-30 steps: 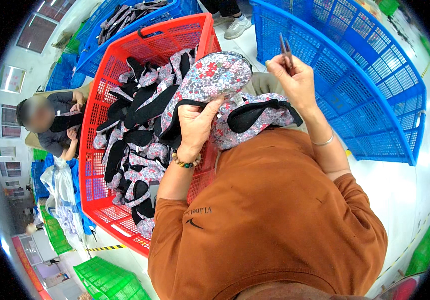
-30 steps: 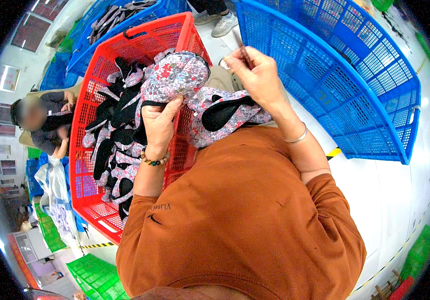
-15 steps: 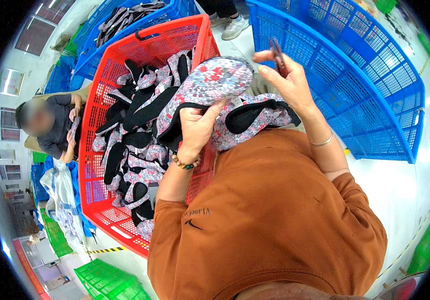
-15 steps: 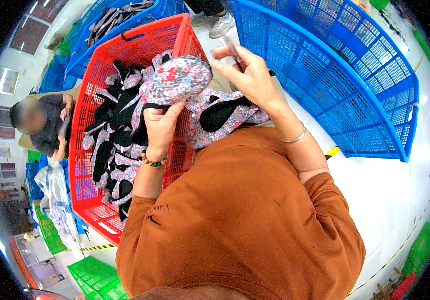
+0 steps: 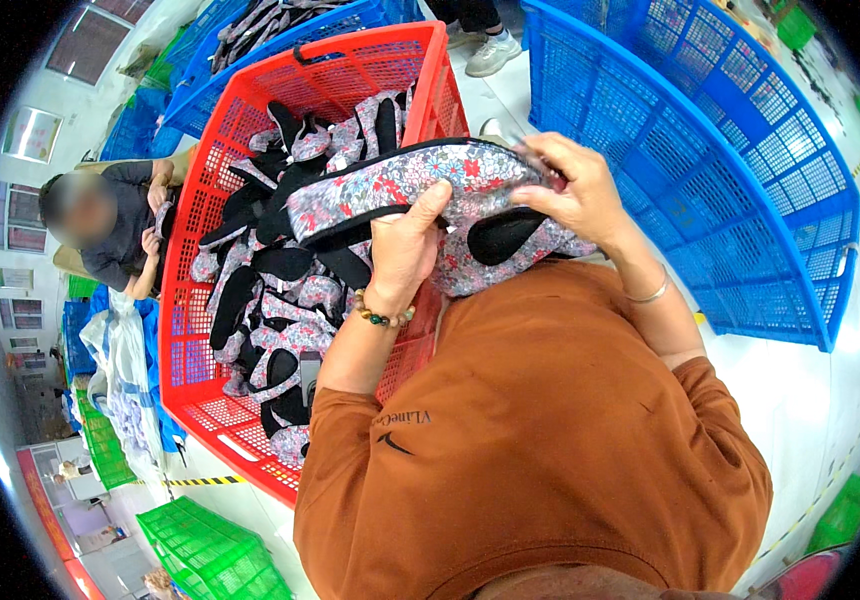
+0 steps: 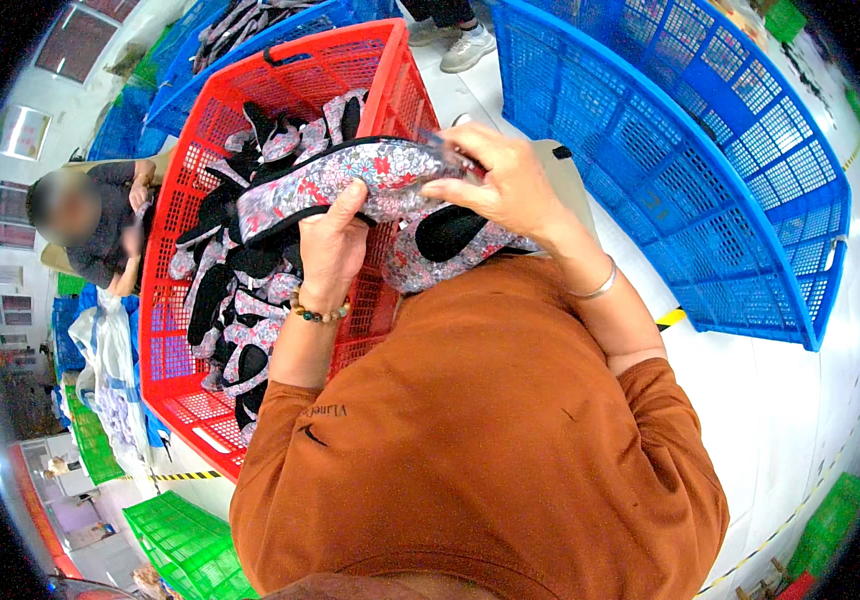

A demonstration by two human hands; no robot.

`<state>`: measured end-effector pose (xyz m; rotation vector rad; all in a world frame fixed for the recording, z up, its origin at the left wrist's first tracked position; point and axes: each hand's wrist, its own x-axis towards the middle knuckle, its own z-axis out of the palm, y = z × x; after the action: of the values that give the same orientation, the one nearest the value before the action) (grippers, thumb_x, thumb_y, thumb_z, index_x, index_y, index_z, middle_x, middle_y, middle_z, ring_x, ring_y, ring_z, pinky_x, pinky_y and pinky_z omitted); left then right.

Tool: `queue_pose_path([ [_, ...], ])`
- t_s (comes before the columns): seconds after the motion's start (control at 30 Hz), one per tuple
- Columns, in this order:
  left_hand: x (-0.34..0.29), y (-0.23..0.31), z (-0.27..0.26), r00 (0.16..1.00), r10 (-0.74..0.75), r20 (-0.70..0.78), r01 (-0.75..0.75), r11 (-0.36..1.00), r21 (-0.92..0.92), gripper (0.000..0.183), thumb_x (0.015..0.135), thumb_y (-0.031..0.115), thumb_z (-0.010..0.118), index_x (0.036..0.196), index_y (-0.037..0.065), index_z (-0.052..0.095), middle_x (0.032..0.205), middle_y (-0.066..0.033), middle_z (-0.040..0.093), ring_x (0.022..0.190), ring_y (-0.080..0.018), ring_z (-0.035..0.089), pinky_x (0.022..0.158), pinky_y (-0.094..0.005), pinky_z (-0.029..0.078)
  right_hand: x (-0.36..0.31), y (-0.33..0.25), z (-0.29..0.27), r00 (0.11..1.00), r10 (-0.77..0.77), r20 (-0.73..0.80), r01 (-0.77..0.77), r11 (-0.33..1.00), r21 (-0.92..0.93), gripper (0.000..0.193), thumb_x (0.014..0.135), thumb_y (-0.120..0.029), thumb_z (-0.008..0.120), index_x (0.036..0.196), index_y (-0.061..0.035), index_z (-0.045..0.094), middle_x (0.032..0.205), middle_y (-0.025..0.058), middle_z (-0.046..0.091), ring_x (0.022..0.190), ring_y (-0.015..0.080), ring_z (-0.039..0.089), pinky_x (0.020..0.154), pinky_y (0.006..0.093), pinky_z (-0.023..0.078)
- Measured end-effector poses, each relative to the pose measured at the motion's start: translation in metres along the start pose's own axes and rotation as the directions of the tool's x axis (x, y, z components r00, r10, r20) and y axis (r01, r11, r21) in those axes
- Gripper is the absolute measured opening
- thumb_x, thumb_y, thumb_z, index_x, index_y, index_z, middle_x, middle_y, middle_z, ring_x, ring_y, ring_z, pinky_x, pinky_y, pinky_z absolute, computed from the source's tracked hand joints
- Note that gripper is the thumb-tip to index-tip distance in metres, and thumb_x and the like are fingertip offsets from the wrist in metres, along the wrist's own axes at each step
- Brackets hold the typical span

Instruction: The person sits on the floor and uses scissors to trim excess fabric from the edges of floral-patterned slippers. They pick up slippers from a red basket, cut the loose threads and fabric, and place the finished items back into the basket.

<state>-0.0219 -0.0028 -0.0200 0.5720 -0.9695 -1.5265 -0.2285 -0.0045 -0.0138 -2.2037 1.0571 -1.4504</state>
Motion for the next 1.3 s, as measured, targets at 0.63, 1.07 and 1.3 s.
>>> queue_pose_path([
  [0.63,-0.018,0.000,-0.001,0.925,0.260,0.278,-0.357,0.846,0.396,0.024,0.081,-0.007,0.055,0.105,-0.004,0.059,0.106,-0.0106,0.059,0.097,-0.0168,0.057,0.086,-0.0275,0.045,0.004,-0.015,-0.008,0.991,-0.131,0.034,0.135,0.941,-0.310,0.025,0.077,-0.027,0.062,0.078,-0.0032,0.053,0.068,0.0086,0.050,0.058,0.0240,0.052,0.051,0.0305,0.041],
  [1.07,-0.020,0.000,0.005,0.939,0.256,0.232,-0.331,0.856,0.397,0.023,0.081,-0.006,0.057,0.103,-0.002,0.060,0.100,-0.0071,0.061,0.090,-0.0133,0.058,0.081,-0.0260,0.047,0.002,-0.015,-0.015,0.993,-0.049,-0.107,-0.001,0.905,-0.424,0.025,0.081,-0.027,0.059,0.074,-0.0031,0.056,0.067,0.0095,0.054,0.056,0.0249,0.054,0.049,0.0310,0.042],
  [1.3,-0.014,0.003,0.005,0.932,0.275,0.235,-0.357,0.810,0.466,0.022,0.080,-0.006,0.059,0.101,-0.002,0.061,0.100,-0.0077,0.062,0.091,-0.0141,0.059,0.081,-0.0259,0.046,0.000,-0.018,-0.013,0.996,-0.088,-0.019,0.075,0.930,-0.360,0.025,0.083,-0.026,0.057,0.075,-0.0028,0.056,0.068,0.0105,0.054,0.058,0.0258,0.054,0.049,0.0311,0.042],
])
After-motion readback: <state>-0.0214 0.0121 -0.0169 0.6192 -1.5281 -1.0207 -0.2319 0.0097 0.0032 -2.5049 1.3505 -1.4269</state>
